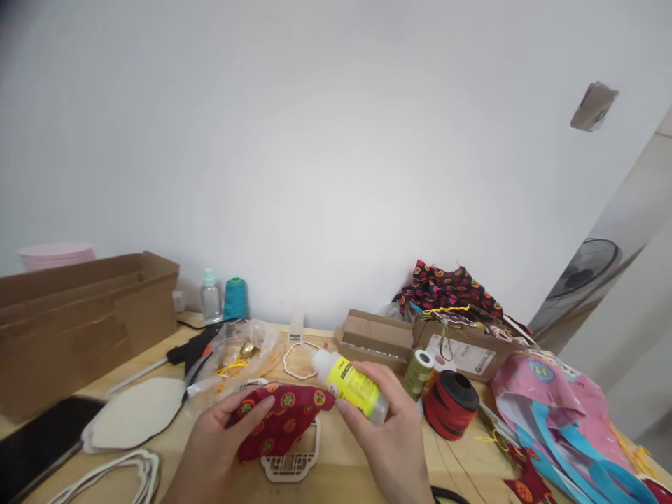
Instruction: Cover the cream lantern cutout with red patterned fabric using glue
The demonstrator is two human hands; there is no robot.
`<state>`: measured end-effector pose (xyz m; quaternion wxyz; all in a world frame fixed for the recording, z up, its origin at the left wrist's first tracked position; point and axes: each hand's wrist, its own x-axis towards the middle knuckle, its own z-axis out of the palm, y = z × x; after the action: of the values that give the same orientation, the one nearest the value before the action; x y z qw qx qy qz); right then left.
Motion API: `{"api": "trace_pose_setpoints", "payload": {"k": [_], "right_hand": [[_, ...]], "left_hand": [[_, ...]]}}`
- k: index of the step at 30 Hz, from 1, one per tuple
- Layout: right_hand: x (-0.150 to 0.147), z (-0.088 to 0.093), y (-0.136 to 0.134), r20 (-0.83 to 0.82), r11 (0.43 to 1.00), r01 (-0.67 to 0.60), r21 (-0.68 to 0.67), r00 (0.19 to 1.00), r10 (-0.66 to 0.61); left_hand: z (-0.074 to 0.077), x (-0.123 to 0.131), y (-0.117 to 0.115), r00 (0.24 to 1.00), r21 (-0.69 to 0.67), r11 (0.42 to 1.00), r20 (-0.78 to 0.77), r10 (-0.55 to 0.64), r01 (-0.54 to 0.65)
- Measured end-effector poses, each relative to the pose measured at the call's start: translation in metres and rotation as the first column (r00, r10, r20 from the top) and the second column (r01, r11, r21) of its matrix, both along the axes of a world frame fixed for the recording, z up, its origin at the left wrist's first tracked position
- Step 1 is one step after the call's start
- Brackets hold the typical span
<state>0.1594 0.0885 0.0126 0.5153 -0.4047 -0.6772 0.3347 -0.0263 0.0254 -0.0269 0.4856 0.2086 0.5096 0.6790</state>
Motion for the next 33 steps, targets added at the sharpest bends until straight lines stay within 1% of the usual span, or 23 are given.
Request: {"api": "trace_pose_setpoints", "payload": {"k": [2,3,4,6,8,10,11,12,14,15,16,19,20,22,24,25,26,27,29,31,33], "right_hand": [[0.001,0.002,-0.003,-0.222,0.998,0.005,-0.066,0.975,-0.019],[0.001,0.001,-0.004,-0.361,0.995,-0.018,-0.099,0.932,-0.019],[0.001,0.0,-0.004,-0.499,0.99,-0.057,-0.126,0.867,-0.014],[-0.002,-0.002,-0.003,-0.716,0.967,-0.172,-0.189,0.698,-0.016],[-0.006,-0.003,-0.002,-0.84,0.913,-0.306,-0.27,0.538,-0.068],[-0.012,-0.004,-0.002,-0.895,0.848,-0.421,-0.322,0.428,-0.127],[-0.015,-0.004,-0.003,-0.904,0.817,-0.467,-0.338,0.403,-0.143],[-0.018,-0.005,-0.003,-0.905,0.788,-0.507,-0.351,0.399,-0.146],[-0.022,-0.007,-0.006,-0.896,0.754,-0.539,-0.374,0.419,-0.145],[-0.023,-0.007,-0.007,-0.896,0.757,-0.537,-0.371,0.423,-0.138],[-0.024,-0.008,-0.008,-0.9,0.773,-0.528,-0.352,0.419,-0.124],[-0.021,-0.006,-0.01,-0.922,0.841,-0.483,-0.245,0.385,-0.047],[-0.02,-0.004,-0.01,-0.921,0.85,-0.477,-0.222,0.389,-0.022],[-0.017,-0.001,-0.01,-0.901,0.838,-0.489,-0.242,0.433,-0.007],[-0.016,0.0,-0.011,-0.86,0.808,-0.503,-0.306,0.511,-0.007],[-0.016,-0.002,-0.012,-0.829,0.809,-0.487,-0.329,0.559,0.0],[-0.016,-0.004,-0.014,-0.789,0.834,-0.441,-0.333,0.615,0.01],[-0.016,-0.006,-0.016,-0.731,0.874,-0.364,-0.322,0.682,0.015],[-0.016,-0.011,-0.023,-0.574,0.954,-0.161,-0.253,0.819,-0.014],[-0.017,-0.013,-0.031,-0.42,0.99,0.0,-0.14,0.906,-0.06],[-0.018,-0.012,-0.038,-0.327,0.997,0.072,-0.022,0.942,-0.075]], "left_hand": [[0.002,0.001,-0.001,0.999,-0.002,1.0,-0.039,0.014,-0.014],[0.002,0.001,-0.001,0.997,0.0,1.0,-0.072,0.02,-0.02],[0.002,0.001,-0.001,0.993,0.007,1.0,-0.112,0.028,-0.027],[0.002,0.003,-0.002,0.978,0.031,0.999,-0.207,0.038,-0.032],[0.002,0.004,-0.003,0.957,0.05,0.999,-0.289,0.033,-0.019],[0.003,0.006,-0.004,0.941,0.058,0.998,-0.337,0.017,0.003],[0.003,0.008,-0.004,0.938,0.054,0.998,-0.346,0.006,0.014],[0.003,0.009,-0.004,0.938,0.05,0.998,-0.347,-0.005,0.024],[0.003,0.01,-0.004,0.944,0.043,0.998,-0.33,-0.023,0.039],[0.003,0.011,-0.004,0.946,0.042,0.998,-0.321,-0.03,0.045],[0.003,0.011,-0.004,0.948,0.043,0.998,-0.318,-0.034,0.051],[0.004,0.012,-0.005,0.933,0.058,0.996,-0.358,-0.035,0.06],[0.005,0.013,-0.005,0.926,0.064,0.996,-0.375,-0.031,0.059],[0.006,0.014,-0.007,0.92,0.063,0.996,-0.392,-0.032,0.062],[0.006,0.015,-0.009,0.921,0.048,0.996,-0.385,-0.049,0.073],[0.006,0.015,-0.01,0.922,0.042,0.996,-0.383,-0.054,0.076],[0.006,0.015,-0.01,0.921,0.039,0.996,-0.385,-0.058,0.08],[0.006,0.016,-0.011,0.919,0.041,0.996,-0.39,-0.062,0.084],[0.006,0.016,-0.011,0.917,0.049,0.994,-0.392,-0.075,0.102],[0.006,0.017,-0.011,0.928,0.046,0.99,-0.356,-0.108,0.132],[0.007,0.018,-0.011,0.949,0.035,0.989,-0.29,-0.125,0.142]]}}
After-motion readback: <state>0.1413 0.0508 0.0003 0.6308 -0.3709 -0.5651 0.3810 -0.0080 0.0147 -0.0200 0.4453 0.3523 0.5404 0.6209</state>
